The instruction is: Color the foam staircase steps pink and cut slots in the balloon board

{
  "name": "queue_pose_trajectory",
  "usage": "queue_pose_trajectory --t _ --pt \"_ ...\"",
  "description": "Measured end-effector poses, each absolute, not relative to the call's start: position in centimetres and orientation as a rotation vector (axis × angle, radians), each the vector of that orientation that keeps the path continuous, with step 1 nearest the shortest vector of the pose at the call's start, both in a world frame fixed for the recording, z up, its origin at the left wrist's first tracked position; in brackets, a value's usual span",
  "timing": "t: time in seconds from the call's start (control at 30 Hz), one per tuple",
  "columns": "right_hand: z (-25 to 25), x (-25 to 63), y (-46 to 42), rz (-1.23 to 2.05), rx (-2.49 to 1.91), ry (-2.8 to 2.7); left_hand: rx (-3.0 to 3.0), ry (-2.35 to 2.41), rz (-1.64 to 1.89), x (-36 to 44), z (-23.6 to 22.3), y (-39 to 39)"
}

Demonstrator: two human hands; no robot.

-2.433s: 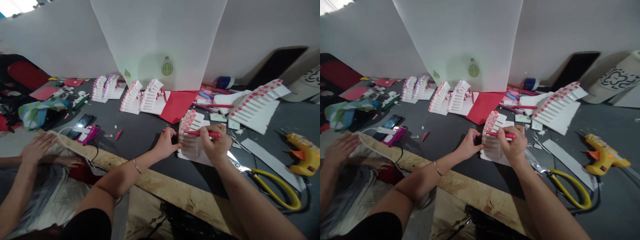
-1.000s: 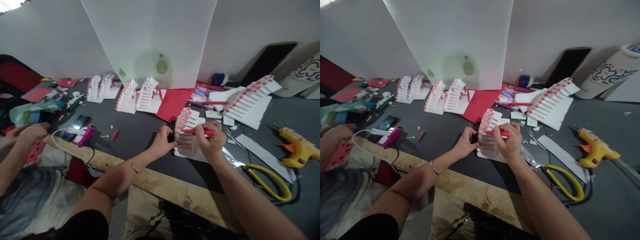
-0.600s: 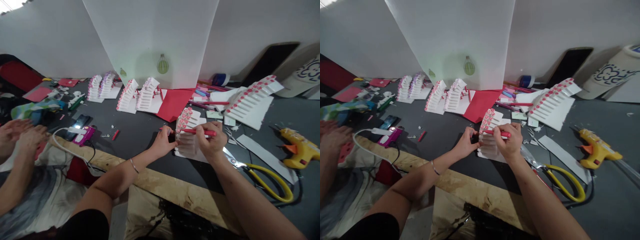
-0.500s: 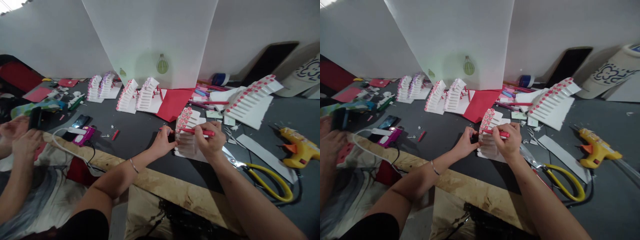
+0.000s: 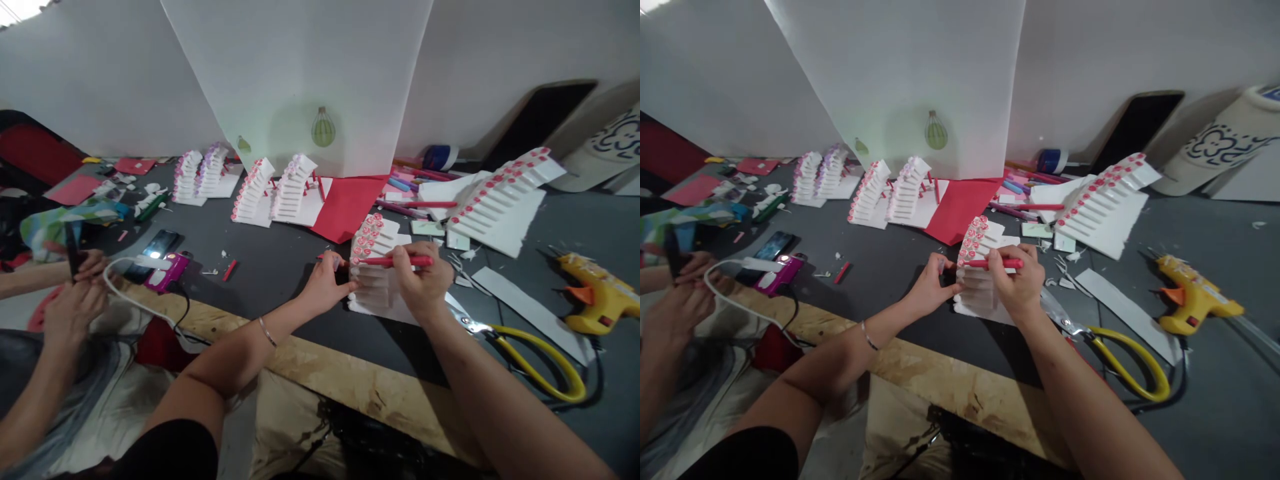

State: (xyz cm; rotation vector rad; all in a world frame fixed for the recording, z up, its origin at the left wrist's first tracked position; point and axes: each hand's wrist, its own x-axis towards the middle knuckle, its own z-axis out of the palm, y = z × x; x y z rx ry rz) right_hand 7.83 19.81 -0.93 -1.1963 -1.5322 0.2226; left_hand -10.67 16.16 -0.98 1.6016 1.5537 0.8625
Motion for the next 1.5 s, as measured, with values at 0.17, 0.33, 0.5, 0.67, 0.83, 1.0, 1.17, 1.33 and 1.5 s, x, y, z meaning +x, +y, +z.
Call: queue_pose_trajectory --t 0.17,0.33,0.5,0.67,0.83,1.0,1.17,1.33,1.5 --pt "-0.98 7.87 19.93 0.209 -1.270 -1.485 1.598 1.527 0.880 -10.73 -1.20 16.20" --pt "-1.06 7.90 19.94 0.243 -1.221 -1.525 1.599 1.530 0.887 -10.74 -1.41 16.26" --pt "-0.97 7.95 20.08 0.216 -1.274 -1.469 1.603 1.526 0.886 -10.79 -1.46 16.24" --pt "-0.93 7.95 20.07 0.277 -1.217 -1.518 1.604 1.519 0.898 -10.84 -1.57 16.28" --pt "-0.84 7.91 20.05 0.271 -1.297 -1.450 1.609 1.523 0.876 -10.81 -1.45 16.32" --pt "-0.89 7.89 20.05 0.324 -1.234 -1.504 1.607 1.528 0.875 -10.81 -1.41 16.30" --pt "-0.90 7.96 20.06 0.265 -1.322 -1.426 1.610 1.507 0.887 -10.84 -1.56 16.33" --pt "-0.84 7.86 20.05 0.329 -1.235 -1.499 1.613 1.540 0.868 -10.82 -1.37 16.29" --pt "-0.94 7.81 20.19 0.293 -1.340 -1.387 1.611 1.525 0.891 -10.81 -1.36 16.24"
